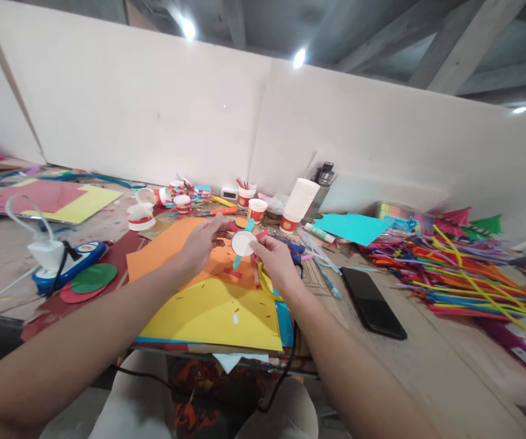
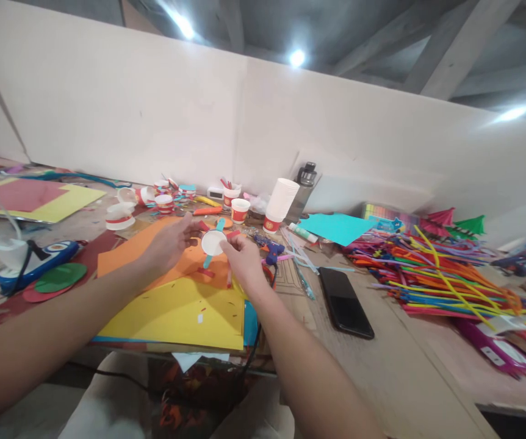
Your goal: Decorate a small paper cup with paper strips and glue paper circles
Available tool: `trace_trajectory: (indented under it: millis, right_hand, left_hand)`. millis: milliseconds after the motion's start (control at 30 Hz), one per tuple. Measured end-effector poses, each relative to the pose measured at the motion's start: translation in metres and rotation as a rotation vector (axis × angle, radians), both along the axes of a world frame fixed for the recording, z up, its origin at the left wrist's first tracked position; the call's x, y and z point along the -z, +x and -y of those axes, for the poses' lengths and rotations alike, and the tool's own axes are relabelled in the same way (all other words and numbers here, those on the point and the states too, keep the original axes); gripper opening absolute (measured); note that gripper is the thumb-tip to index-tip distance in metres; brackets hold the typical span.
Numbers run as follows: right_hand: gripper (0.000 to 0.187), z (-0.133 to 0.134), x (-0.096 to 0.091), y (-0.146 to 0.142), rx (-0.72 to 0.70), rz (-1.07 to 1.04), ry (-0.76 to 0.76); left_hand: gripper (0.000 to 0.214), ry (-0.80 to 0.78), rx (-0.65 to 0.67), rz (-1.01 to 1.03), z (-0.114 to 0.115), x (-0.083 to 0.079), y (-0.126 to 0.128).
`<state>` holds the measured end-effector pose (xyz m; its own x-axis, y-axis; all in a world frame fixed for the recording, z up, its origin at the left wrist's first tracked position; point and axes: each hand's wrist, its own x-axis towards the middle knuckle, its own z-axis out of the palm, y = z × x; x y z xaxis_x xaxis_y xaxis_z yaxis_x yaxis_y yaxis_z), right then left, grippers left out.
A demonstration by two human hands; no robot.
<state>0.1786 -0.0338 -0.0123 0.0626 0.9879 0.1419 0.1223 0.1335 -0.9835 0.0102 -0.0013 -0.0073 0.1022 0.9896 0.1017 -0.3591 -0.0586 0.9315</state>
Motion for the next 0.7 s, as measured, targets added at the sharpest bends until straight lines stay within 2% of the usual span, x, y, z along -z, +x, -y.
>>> trace_trajectory:
  millis: [100, 233, 400, 567, 700]
  right_hand:
    - [0.021, 0.001, 0.0, -0.001, -0.005, 0.0, -0.002]
    - [0.024, 0.001, 0.0, -0.001, -0.007, 0.018, -0.019]
    - [0.031, 0.005, -0.003, -0.001, -0.023, 0.026, -0.039]
    - [0.03, 0.007, -0.003, -0.001, -0.042, 0.012, -0.064]
    - [0.027, 0.002, 0.001, 0.0, -0.015, 0.038, -0.016]
  left_hand:
    - [0.046, -0.003, -0.012, -0.021, 0.0, 0.0, -0.001]
    - [0.038, 0.083, 0.028, -0.153, 0.0, 0.004, -0.002]
    - [0.03, 0.102, -0.014, -0.239, -0.003, 0.01, -0.006]
    - [0.029, 0.118, -0.034, -0.257, -0.004, 0.01, -0.005]
    - [0.032, 0.115, -0.001, -0.214, 0.0, 0.005, -0.004]
